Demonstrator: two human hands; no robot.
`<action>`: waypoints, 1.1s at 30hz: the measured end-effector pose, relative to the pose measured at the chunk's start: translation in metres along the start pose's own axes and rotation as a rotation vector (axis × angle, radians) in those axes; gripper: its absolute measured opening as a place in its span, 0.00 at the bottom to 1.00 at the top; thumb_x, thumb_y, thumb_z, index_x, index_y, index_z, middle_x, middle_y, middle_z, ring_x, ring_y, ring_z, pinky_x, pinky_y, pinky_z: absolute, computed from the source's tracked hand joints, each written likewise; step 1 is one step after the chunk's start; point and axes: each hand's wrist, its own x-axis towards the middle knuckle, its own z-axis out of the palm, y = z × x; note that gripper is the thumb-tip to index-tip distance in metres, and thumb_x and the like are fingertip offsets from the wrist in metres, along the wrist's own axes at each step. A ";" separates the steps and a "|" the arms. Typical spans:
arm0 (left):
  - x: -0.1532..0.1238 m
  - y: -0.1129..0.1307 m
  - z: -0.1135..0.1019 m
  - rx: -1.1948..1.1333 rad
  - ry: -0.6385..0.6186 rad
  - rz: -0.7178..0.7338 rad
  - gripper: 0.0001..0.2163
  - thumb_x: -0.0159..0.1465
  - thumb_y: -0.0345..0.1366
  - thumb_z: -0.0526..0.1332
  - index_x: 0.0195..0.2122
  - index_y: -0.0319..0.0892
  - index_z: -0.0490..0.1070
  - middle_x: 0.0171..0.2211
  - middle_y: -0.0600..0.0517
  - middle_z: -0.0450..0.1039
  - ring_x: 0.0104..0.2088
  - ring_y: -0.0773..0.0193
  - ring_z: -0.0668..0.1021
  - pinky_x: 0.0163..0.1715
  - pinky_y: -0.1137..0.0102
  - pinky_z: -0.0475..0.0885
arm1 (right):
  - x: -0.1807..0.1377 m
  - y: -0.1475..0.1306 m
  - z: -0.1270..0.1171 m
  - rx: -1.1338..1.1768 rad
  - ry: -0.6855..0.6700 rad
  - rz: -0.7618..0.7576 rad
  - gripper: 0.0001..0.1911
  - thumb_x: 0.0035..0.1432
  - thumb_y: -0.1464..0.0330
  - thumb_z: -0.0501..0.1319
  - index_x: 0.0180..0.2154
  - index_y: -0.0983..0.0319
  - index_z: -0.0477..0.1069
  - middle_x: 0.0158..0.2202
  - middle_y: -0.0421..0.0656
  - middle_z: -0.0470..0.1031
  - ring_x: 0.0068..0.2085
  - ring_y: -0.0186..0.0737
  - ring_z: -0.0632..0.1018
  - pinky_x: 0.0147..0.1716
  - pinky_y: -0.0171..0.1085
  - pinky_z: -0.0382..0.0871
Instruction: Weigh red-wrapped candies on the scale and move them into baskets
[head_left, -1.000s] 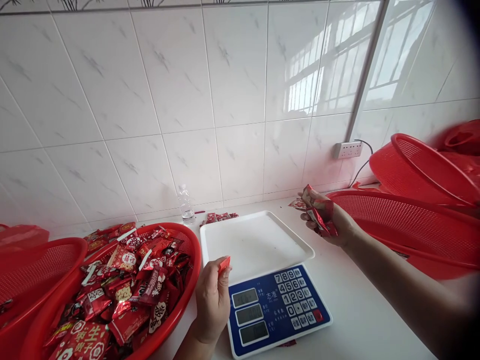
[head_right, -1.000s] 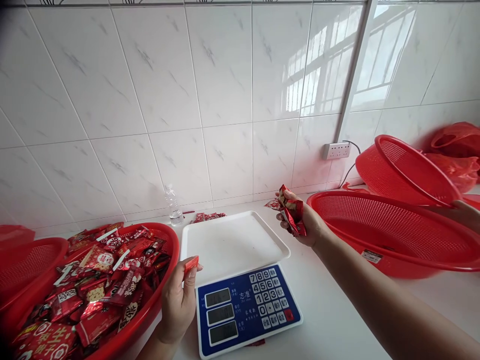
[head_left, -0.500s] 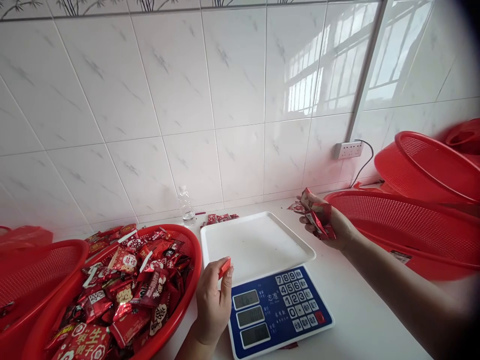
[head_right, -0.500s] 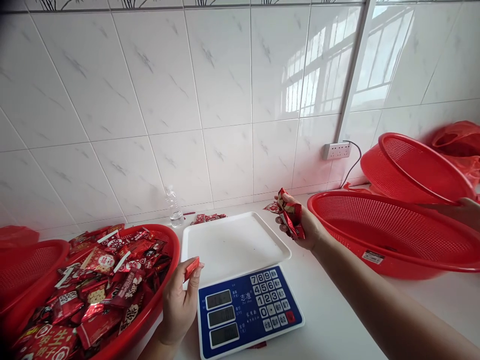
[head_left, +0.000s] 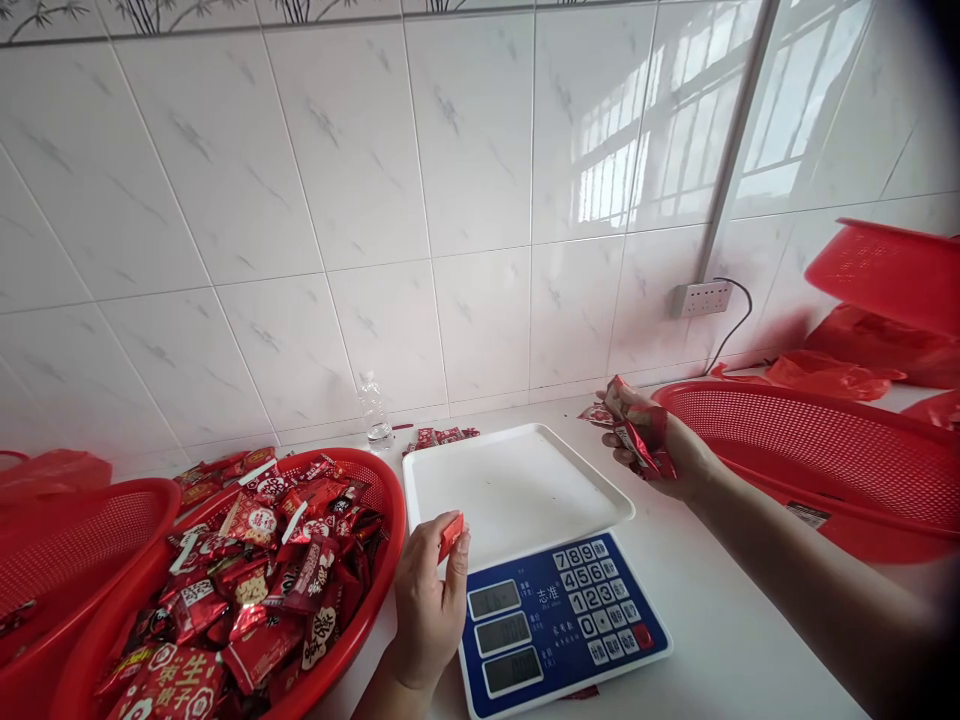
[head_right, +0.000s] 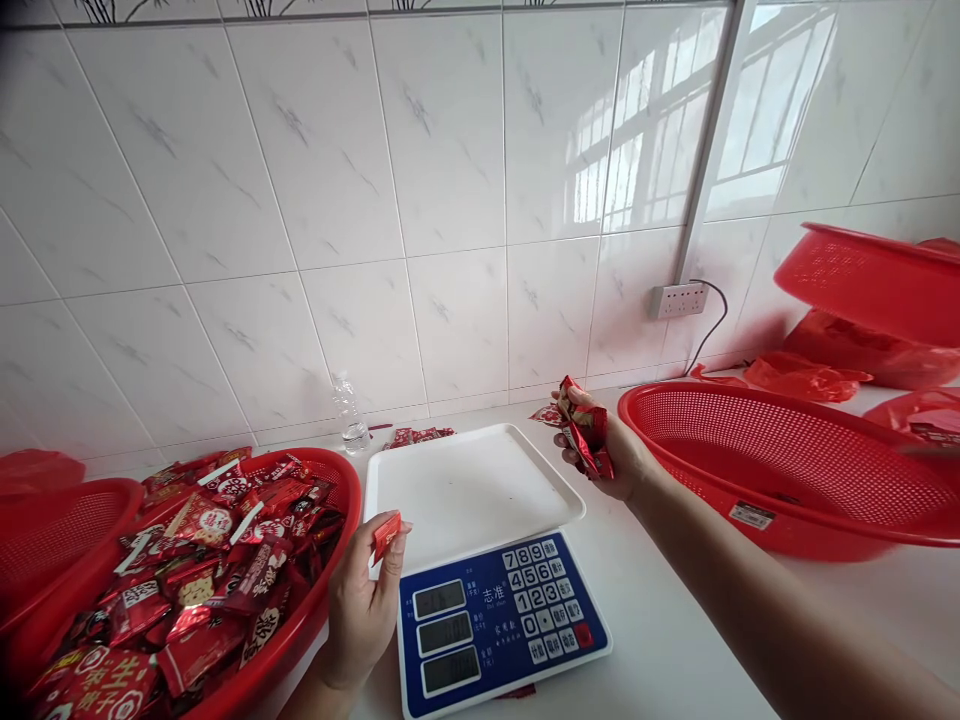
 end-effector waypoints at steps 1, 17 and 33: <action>0.000 0.000 0.000 0.002 -0.004 0.002 0.07 0.66 0.33 0.54 0.45 0.41 0.67 0.35 0.47 0.77 0.35 0.62 0.80 0.36 0.68 0.77 | -0.001 0.000 0.000 -0.001 -0.002 -0.004 0.11 0.49 0.70 0.62 0.37 0.58 0.70 0.25 0.37 0.69 0.18 0.29 0.68 0.09 0.25 0.62; 0.002 0.002 -0.001 0.009 -0.006 0.021 0.07 0.66 0.32 0.54 0.44 0.41 0.67 0.34 0.48 0.76 0.35 0.63 0.79 0.36 0.70 0.77 | -0.011 -0.011 0.005 -0.055 -0.012 -0.051 0.07 0.50 0.66 0.63 0.33 0.58 0.70 0.26 0.38 0.69 0.19 0.30 0.68 0.10 0.27 0.62; 0.001 0.001 0.000 -0.002 -0.016 0.024 0.07 0.66 0.32 0.54 0.44 0.41 0.67 0.35 0.48 0.76 0.35 0.63 0.79 0.36 0.69 0.76 | -0.038 -0.076 -0.014 -0.197 0.216 -0.447 0.08 0.56 0.64 0.57 0.34 0.59 0.72 0.25 0.42 0.69 0.19 0.30 0.71 0.14 0.29 0.64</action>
